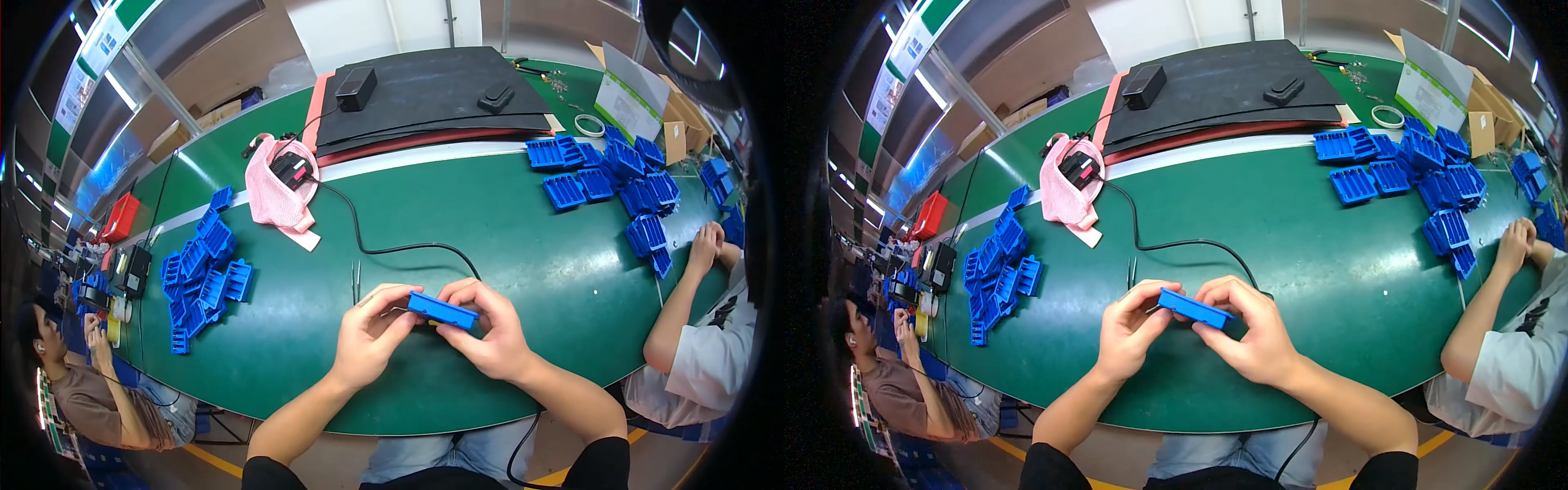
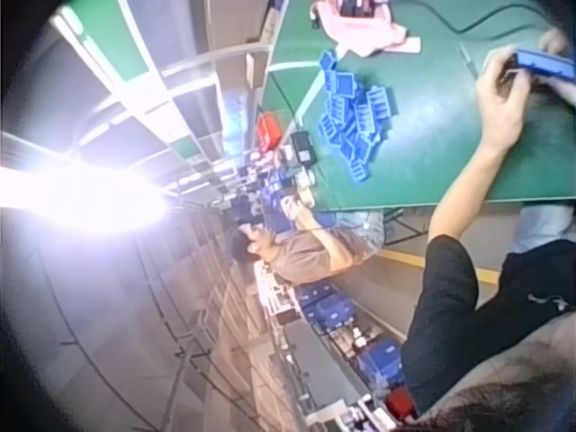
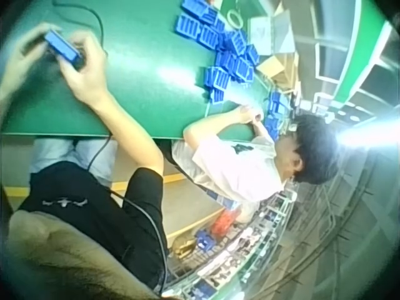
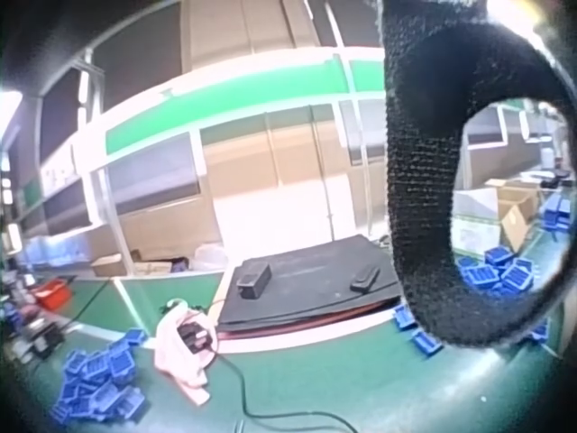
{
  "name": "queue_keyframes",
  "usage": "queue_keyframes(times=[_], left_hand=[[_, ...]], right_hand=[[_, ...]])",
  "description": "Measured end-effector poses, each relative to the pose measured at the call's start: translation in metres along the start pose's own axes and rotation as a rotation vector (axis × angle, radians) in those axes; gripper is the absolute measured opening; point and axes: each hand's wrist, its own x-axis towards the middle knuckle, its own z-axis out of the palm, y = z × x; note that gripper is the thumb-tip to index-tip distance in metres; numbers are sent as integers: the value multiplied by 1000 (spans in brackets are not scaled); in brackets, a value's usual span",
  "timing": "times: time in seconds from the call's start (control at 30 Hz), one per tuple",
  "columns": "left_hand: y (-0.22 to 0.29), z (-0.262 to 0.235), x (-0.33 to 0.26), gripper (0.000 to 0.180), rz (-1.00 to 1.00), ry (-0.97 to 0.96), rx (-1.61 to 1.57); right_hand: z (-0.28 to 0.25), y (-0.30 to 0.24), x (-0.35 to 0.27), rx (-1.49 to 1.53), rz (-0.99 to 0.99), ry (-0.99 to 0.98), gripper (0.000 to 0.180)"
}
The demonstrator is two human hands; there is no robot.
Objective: Assembling electronic components into blue plastic battery holders at a factory workbench.
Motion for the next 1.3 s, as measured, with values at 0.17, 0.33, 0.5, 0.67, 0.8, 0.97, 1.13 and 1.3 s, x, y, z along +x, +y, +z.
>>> queue_keyframes(times=[0.17,0.33,0.5,0.67,0.8,0.97,1.13,1.3], left_hand=[[9,8,-1,38,60,-55,26],[0,7,-1,46,-57,-46,-114],[3,11,-3,53,-118,-102,-220],[1,9,-4,55,-131,-113,-220],[1,8,-3,54,-106,-141,-231],[-1,8,-3,53,-105,-133,-242],[-4,7,-3,49,-111,-108,-222],[-7,8,-4,45,-112,-86,-272]], right_hand=[[3,-2,-1,-129,33,-23,37],[2,-3,1,-433,-169,-94,51],[3,0,2,-447,-201,-39,59],[2,-5,1,-529,-221,-79,66],[2,-4,1,-528,-207,-85,66],[3,-3,1,-536,-219,-82,65],[6,-3,2,-550,-212,-60,61],[6,-4,1,-551,-203,-61,61]])
